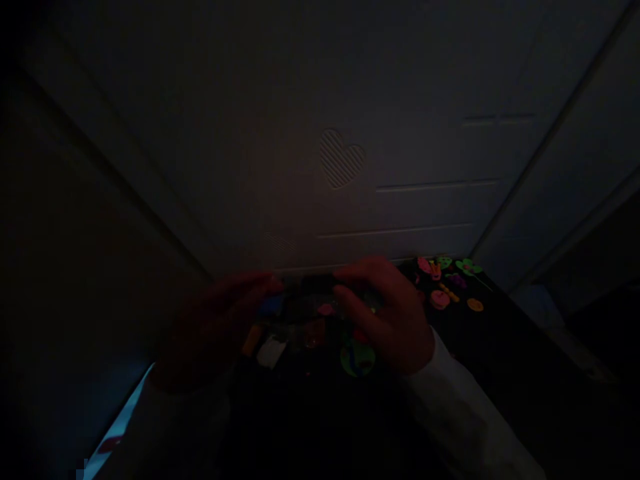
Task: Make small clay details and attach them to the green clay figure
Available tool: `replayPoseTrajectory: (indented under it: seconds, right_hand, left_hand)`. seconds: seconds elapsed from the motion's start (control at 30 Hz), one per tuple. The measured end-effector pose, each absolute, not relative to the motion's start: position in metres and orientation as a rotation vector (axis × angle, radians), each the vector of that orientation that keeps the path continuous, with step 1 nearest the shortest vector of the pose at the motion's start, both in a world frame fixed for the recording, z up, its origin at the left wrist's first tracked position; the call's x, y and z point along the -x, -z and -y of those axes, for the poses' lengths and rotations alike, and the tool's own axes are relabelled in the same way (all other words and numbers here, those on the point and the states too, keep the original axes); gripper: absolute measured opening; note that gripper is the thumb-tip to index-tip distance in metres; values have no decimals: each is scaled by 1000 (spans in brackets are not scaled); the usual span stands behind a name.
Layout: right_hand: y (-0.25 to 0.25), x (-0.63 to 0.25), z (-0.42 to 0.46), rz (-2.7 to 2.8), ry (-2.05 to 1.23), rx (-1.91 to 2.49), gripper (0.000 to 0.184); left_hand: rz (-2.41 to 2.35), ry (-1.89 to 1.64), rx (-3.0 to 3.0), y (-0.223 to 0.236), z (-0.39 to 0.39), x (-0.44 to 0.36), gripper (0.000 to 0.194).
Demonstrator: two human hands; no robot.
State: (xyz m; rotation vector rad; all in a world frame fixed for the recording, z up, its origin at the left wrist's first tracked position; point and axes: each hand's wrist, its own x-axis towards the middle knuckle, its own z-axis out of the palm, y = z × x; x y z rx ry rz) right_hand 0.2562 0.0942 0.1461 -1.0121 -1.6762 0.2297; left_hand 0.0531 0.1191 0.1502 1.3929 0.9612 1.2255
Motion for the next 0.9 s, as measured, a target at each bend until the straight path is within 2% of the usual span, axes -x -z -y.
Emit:
replayPoseTrajectory:
  seconds: [0.1, 0.23, 0.3, 0.57, 0.77, 0.9]
  right_hand:
    - [-147, -255, -94, 1721, -188, 1001, 17]
    - [-149, -252, -90, 1773, -99, 982, 6]
    - [-150, -250, -87, 1828, -49, 972, 8]
    - [-154, -244, -78, 1945, -34, 913, 17]
    - [-155, -243, -79, 1947, -17, 921, 17]
    - [-152, -241, -79, 1947, 13, 932, 19]
  left_hand:
    - [-978, -1259, -1477, -151, -115, -57, 21]
    - [-919, -1220, -1445, -152, -110, -66, 22]
    - [-888, -1185, -1401, -153, -108, -68, 23]
    - [-820, -1085, -1407, -155, -108, -68, 7]
    - [-822, -1052, -1370, -151, -108, -72, 9]
    - [-827, -1071, -1345, -150, -106, -76, 22]
